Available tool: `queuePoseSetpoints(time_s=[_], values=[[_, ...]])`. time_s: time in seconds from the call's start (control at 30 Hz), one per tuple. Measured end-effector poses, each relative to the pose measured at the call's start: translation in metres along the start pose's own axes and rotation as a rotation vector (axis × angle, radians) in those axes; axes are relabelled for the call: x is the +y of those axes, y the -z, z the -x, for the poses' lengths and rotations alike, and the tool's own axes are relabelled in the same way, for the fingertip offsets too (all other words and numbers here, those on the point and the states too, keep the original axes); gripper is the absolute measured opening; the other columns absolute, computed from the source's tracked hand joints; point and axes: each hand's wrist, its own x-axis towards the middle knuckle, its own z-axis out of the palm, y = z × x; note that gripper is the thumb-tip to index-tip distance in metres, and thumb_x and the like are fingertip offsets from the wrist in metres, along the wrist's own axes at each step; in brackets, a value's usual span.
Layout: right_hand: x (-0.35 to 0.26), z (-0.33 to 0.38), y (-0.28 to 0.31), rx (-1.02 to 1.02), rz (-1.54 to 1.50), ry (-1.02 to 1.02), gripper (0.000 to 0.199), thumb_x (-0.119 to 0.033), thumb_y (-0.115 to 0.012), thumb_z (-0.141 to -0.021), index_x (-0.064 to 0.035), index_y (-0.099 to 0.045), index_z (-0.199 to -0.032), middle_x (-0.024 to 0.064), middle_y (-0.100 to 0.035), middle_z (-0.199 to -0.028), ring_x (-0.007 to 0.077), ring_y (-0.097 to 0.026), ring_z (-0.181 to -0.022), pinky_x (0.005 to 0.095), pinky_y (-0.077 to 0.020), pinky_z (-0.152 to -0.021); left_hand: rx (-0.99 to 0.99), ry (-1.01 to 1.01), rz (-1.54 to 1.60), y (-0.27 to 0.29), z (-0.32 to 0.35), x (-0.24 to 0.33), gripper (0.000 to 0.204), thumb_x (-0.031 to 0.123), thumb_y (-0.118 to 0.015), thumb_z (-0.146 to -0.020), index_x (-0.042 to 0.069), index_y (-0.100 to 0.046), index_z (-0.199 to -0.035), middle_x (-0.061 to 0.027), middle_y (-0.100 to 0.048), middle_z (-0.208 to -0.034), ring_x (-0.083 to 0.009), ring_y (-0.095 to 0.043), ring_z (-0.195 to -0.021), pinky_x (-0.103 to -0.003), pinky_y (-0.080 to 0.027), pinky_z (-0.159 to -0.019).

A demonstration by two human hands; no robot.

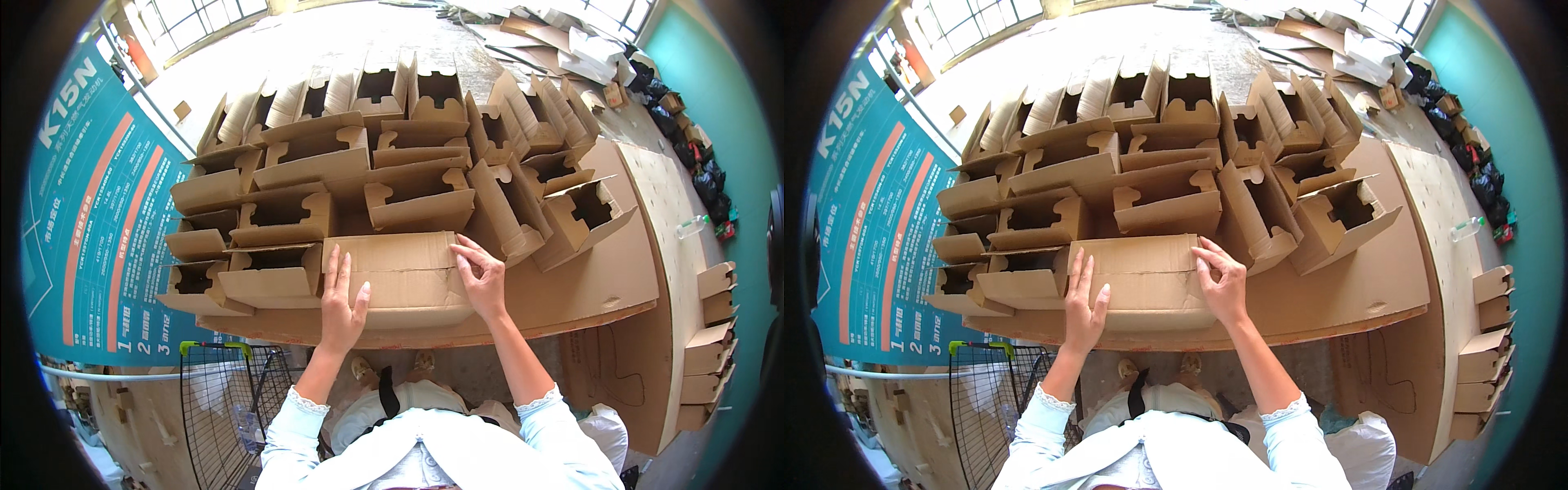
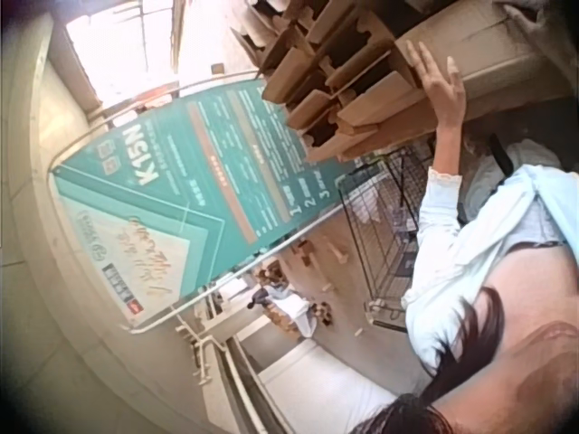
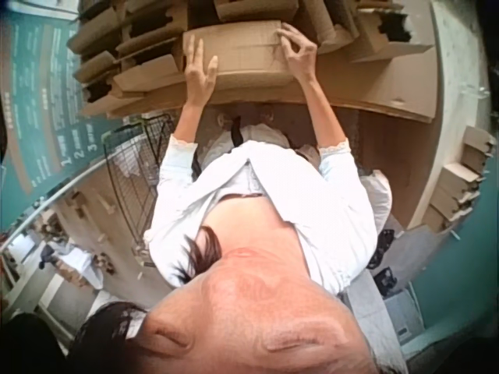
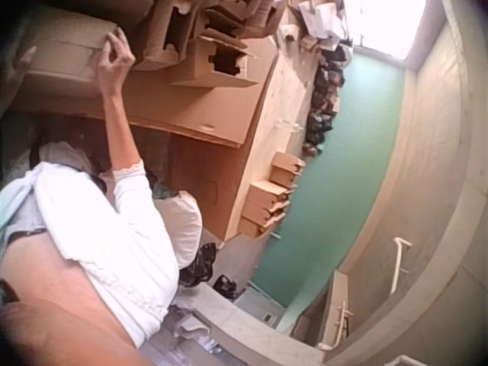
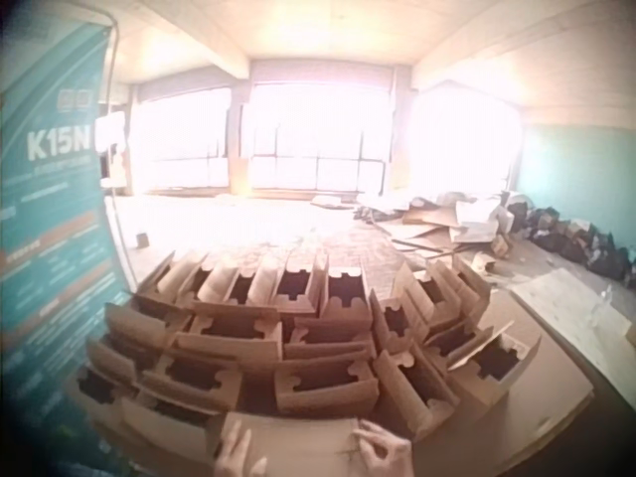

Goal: The person places bottles into cardboard boxes and folds the boxes closed.

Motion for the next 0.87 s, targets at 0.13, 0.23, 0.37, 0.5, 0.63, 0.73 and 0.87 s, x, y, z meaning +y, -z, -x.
queuePoseSetpoints(time_s=[0.13,0.23,0.37,0.5,0.63,0.73,0.87], values=[[0.014,-0.018,0.017,0.084,0.104,0.129,0.019,-0.001,-0.060,-0.087,0.0019,-0.072,-0.102,0.0125,-0.072,-0.110,0.0108,-0.066,-0.076,0.0241,-0.0510,-0.065,0.017,-0.029,0.011,-0.024,-0.005,0.006,0.058,0.019,-0.053,-0.094,-0.011,-0.039,-0.141,-0.0233,-0.028,-0.156,-0.0399,-0.035,-0.140,-0.041,-0.031,-0.114],[0.010,-0.036,0.028,0.134,0.296,0.343,0.018,0.000,-0.060,-0.085,0.0007,-0.069,-0.101,0.0133,-0.072,-0.106,0.0218,-0.070,-0.076,0.0304,-0.0540,-0.067,0.033,-0.038,0.010,-0.038,-0.014,0.015,0.057,0.017,-0.051,-0.094,-0.012,-0.038,-0.142,-0.0250,-0.028,-0.155,-0.0411,-0.037,-0.138,-0.042,-0.033,-0.113],[0.019,-0.051,0.036,0.133,0.402,0.398,0.017,-0.001,-0.061,-0.084,-0.0017,-0.069,-0.098,0.0124,-0.071,-0.102,0.0281,-0.070,-0.083,0.0345,-0.0552,-0.074,0.067,-0.091,-0.036,-0.053,-0.027,0.011,0.054,0.015,-0.049,-0.094,-0.012,-0.039,-0.141,-0.0266,-0.030,-0.152,-0.0432,-0.040,-0.134,-0.044,-0.035,-0.111],[0.019,-0.047,0.038,0.093,0.544,0.477,0.018,-0.003,-0.063,-0.082,-0.0039,-0.070,-0.098,0.0115,-0.071,-0.102,0.0295,-0.068,-0.091,0.0368,-0.0547,-0.081,0.049,-0.110,-0.085,-0.051,-0.024,0.006,0.055,0.018,-0.050,-0.094,-0.008,-0.040,-0.142,-0.0237,-0.032,-0.153,-0.0433,-0.041,-0.133,-0.044,-0.035,-0.111],[-0.019,-0.041,0.060,-0.002,0.621,0.615,0.029,-0.007,-0.068,-0.081,-0.0060,-0.068,-0.110,0.0115,-0.068,-0.113,0.0297,-0.062,-0.109,0.0390,-0.0497,-0.096,0.027,-0.098,-0.001,-0.042,-0.017,0.008,0.057,0.026,-0.051,-0.097,-0.003,-0.039,-0.145,-0.0210,-0.033,-0.154,-0.0406,-0.039,-0.137,-0.042,-0.032,-0.113],[-0.123,-0.029,0.099,0.078,0.455,0.733,0.046,-0.006,-0.072,-0.081,-0.0092,-0.063,-0.126,0.0084,-0.066,-0.124,0.0247,-0.059,-0.120,0.0386,-0.0444,-0.104,0.027,-0.042,0.136,-0.017,0.003,0.020,0.059,0.031,-0.051,-0.099,-0.001,-0.037,-0.146,-0.0206,-0.033,-0.154,-0.0384,-0.037,-0.139,-0.042,-0.030,-0.114],[-0.228,0.061,0.113,0.105,0.284,0.913,0.074,-0.030,-0.078,-0.077,0.0023,-0.049,-0.137,0.0222,-0.052,-0.139,0.0339,-0.048,-0.132,0.0476,-0.0406,-0.107,0.017,0.054,0.160,0.014,0.034,0.021,0.058,0.032,-0.050,-0.100,-0.001,-0.038,-0.146,-0.0203,-0.035,-0.153,-0.0364,-0.043,-0.135,-0.043,-0.041,-0.107]])
